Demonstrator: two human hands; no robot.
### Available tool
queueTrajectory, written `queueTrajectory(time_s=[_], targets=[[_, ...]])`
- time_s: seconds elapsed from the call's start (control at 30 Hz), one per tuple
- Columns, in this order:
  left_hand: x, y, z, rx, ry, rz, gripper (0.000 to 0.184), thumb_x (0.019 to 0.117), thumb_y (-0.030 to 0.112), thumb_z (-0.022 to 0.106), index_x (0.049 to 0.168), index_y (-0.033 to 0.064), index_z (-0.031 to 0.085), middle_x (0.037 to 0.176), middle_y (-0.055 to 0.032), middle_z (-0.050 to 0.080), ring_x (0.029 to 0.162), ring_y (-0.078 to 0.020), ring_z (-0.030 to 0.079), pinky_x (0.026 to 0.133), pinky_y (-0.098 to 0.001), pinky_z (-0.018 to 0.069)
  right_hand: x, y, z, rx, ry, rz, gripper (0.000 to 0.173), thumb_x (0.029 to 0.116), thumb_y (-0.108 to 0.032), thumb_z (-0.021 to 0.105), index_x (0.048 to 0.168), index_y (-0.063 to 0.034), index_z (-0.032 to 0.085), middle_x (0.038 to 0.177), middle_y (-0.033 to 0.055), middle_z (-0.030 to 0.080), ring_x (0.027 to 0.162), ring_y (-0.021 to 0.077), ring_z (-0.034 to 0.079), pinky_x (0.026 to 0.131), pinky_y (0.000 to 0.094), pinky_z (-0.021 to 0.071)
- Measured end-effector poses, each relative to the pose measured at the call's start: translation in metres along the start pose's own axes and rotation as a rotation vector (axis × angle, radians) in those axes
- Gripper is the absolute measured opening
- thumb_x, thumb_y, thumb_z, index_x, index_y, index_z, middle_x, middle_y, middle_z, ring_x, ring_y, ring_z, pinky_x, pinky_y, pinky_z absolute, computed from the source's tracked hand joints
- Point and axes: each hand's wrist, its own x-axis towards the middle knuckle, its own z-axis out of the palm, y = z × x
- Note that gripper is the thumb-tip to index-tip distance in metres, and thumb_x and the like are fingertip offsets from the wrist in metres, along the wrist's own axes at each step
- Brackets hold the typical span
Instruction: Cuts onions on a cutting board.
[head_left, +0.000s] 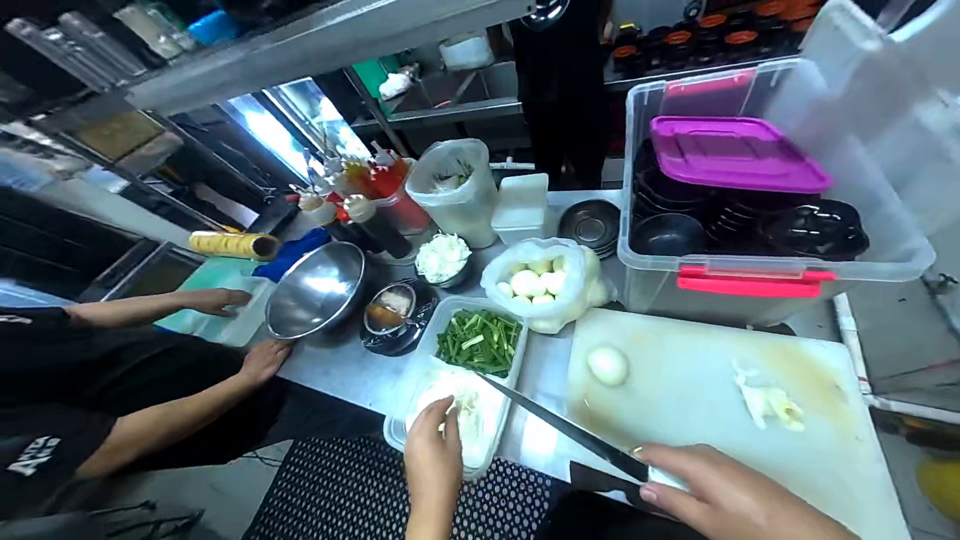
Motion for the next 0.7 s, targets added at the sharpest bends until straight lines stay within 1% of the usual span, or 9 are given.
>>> queueTrajectory(time_s=[0.13, 0.23, 0.27, 0.37, 0.43, 0.5, 0.53, 0.6, 0.7], targets=[[0.003, -0.012, -0.013, 0.023, 0.146, -0.084, 0.023, 0.1007, 0.015, 0.058, 0.111, 0.0051, 0.076, 0.100, -0.0117, 0.074, 0.083, -0.0203, 0.071, 0.076, -0.0406, 0.0605, -0.015, 0.022, 0.004, -0.006, 0.071, 0.007, 0.034, 0.1041, -0.037, 0.059, 0.126, -0.0115, 0.067, 0.089, 0.0124, 0.073, 0.079, 0.0260, 0.071, 0.072, 0.0493, 0.0580], [0.003, 0.013, -0.001, -0.065, 0.180, -0.027, 0.025, 0.0988, 0.015, 0.056, 0.108, 0.0046, 0.076, 0.097, -0.0096, 0.072, 0.079, -0.0145, 0.069, 0.071, -0.0314, 0.0590, -0.044, 0.050, 0.013, 0.056, 0.228, 0.046, 0.032, 0.1032, -0.035, 0.062, 0.125, -0.0121, 0.068, 0.092, 0.0087, 0.074, 0.076, 0.0186, 0.071, 0.071, 0.0430, 0.0604], [0.002, 0.027, 0.007, -0.126, 0.147, 0.003, 0.025, 0.0987, 0.014, 0.056, 0.108, 0.0032, 0.076, 0.098, -0.0103, 0.073, 0.081, -0.0150, 0.070, 0.072, -0.0319, 0.0600, -0.055, 0.058, 0.016, 0.091, 0.296, 0.088, 0.032, 0.1026, -0.033, 0.063, 0.126, -0.0107, 0.069, 0.092, 0.0088, 0.074, 0.073, 0.0177, 0.070, 0.069, 0.0420, 0.0608], [-0.002, 0.071, 0.051, -0.291, -0.139, 0.127, 0.024, 0.1001, 0.014, 0.058, 0.114, 0.0028, 0.074, 0.107, -0.0119, 0.072, 0.092, -0.0184, 0.072, 0.081, -0.0366, 0.0625, -0.090, 0.072, 0.028, 0.202, 0.479, 0.265, 0.034, 0.1016, -0.027, 0.064, 0.129, -0.0078, 0.066, 0.089, 0.0084, 0.073, 0.065, 0.0171, 0.069, 0.061, 0.0403, 0.0608], [0.002, 0.099, 0.090, -0.262, -0.394, 0.232, 0.028, 0.0997, 0.019, 0.060, 0.123, 0.0096, 0.072, 0.122, -0.0117, 0.069, 0.110, -0.0226, 0.069, 0.093, -0.0418, 0.0597, -0.110, 0.080, 0.035, 0.249, 0.561, 0.358, 0.034, 0.1020, -0.025, 0.063, 0.131, -0.0075, 0.064, 0.090, 0.0073, 0.073, 0.063, 0.0173, 0.068, 0.059, 0.0391, 0.0612], [0.013, 0.127, 0.122, -0.148, -0.642, 0.304, 0.045, 0.0955, 0.015, 0.065, 0.140, 0.0192, 0.063, 0.145, -0.0124, 0.057, 0.135, -0.0314, 0.053, 0.110, -0.0515, 0.0472, -0.125, 0.083, 0.042, 0.266, 0.615, 0.419, 0.034, 0.1023, -0.025, 0.062, 0.131, -0.0069, 0.063, 0.089, 0.0078, 0.073, 0.064, 0.0183, 0.068, 0.059, 0.0398, 0.0608], [0.020, 0.138, 0.135, -0.070, -0.729, 0.353, 0.057, 0.0918, 0.012, 0.067, 0.147, 0.0243, 0.057, 0.154, -0.0120, 0.049, 0.141, -0.0346, 0.047, 0.113, -0.0547, 0.0441, -0.131, 0.084, 0.045, 0.260, 0.628, 0.444, 0.034, 0.1022, -0.025, 0.062, 0.131, -0.0069, 0.063, 0.088, 0.0084, 0.072, 0.064, 0.0186, 0.068, 0.060, 0.0407, 0.0606], [0.035, 0.155, 0.154, 0.041, -0.849, 0.407, 0.069, 0.0870, 0.010, 0.072, 0.151, 0.0282, 0.052, 0.159, -0.0115, 0.044, 0.141, -0.0374, 0.046, 0.109, -0.0576, 0.0457, -0.139, 0.082, 0.052, 0.231, 0.634, 0.493, 0.034, 0.1014, -0.026, 0.063, 0.130, -0.0074, 0.065, 0.089, 0.0101, 0.073, 0.067, 0.0202, 0.069, 0.064, 0.0447, 0.0606], [0.047, 0.169, 0.169, 0.080, -0.910, 0.364, 0.070, 0.0853, 0.026, 0.079, 0.150, 0.0211, 0.053, 0.152, -0.0123, 0.050, 0.135, -0.0367, 0.051, 0.109, -0.0556, 0.0470, -0.143, 0.086, 0.069, 0.136, 0.641, 0.548, 0.039, 0.1008, -0.030, 0.064, 0.130, -0.0054, 0.065, 0.095, 0.0153, 0.074, 0.077, 0.0270, 0.072, 0.073, 0.0518, 0.0604]])
